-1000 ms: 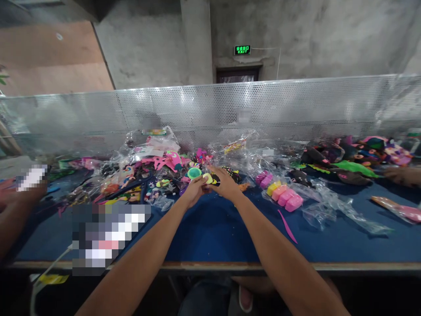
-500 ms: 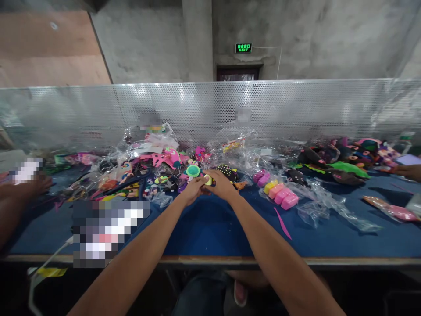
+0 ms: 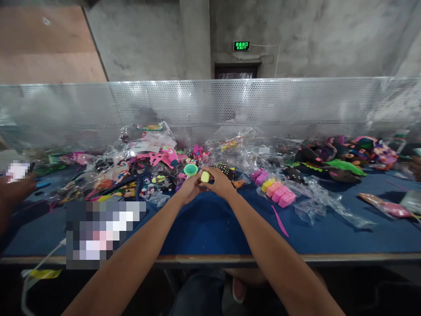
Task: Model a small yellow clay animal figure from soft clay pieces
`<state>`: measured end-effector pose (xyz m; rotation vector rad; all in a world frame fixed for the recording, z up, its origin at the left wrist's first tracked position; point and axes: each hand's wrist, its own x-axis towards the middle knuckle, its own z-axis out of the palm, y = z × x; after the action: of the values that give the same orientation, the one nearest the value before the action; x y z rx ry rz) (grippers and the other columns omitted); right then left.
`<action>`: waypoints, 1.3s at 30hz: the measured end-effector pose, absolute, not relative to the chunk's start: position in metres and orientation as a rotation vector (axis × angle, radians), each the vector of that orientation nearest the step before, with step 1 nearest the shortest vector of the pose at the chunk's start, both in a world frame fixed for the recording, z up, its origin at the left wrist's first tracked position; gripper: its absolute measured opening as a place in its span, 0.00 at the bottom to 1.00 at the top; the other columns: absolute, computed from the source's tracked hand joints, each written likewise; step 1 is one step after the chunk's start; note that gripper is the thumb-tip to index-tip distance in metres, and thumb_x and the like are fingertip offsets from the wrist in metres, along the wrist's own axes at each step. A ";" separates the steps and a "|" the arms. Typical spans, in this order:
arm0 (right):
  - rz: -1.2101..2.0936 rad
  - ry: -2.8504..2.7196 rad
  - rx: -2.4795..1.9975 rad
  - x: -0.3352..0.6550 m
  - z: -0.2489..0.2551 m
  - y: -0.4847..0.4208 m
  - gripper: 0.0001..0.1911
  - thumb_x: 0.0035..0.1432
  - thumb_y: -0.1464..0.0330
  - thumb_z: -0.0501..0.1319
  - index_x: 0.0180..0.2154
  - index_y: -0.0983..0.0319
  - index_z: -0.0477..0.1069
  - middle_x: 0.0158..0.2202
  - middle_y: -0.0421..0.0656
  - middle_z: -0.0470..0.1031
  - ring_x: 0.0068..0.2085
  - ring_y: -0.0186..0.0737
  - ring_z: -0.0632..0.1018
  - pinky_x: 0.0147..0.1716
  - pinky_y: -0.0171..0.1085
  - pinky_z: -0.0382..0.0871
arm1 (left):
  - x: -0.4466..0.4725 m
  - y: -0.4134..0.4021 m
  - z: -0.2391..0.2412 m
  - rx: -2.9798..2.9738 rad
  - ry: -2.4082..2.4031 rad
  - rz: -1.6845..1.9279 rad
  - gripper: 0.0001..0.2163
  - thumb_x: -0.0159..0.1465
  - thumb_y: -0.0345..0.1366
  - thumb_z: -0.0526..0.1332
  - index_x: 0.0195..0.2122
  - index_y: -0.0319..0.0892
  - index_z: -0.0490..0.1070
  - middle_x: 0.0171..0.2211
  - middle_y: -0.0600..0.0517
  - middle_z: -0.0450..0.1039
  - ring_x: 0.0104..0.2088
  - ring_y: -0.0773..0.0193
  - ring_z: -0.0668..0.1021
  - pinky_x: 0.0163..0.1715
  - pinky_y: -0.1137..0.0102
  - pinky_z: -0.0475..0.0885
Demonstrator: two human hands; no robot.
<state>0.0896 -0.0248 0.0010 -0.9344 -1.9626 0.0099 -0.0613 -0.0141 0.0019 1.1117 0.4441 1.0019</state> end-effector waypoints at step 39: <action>0.228 -1.893 -1.080 0.120 0.017 -0.021 0.15 0.54 0.68 0.58 0.45 0.61 0.73 0.33 0.42 0.75 0.31 0.36 0.74 0.35 0.38 0.71 | -0.062 -0.001 -0.005 1.134 0.548 1.042 0.16 0.54 0.48 0.63 0.34 0.39 0.69 0.25 0.53 0.69 0.22 0.69 0.71 0.23 0.71 0.68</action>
<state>0.1204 -0.0212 0.0169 -1.0803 -1.8928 0.2283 -0.0617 -0.0014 -0.0052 1.1336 0.5485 1.0424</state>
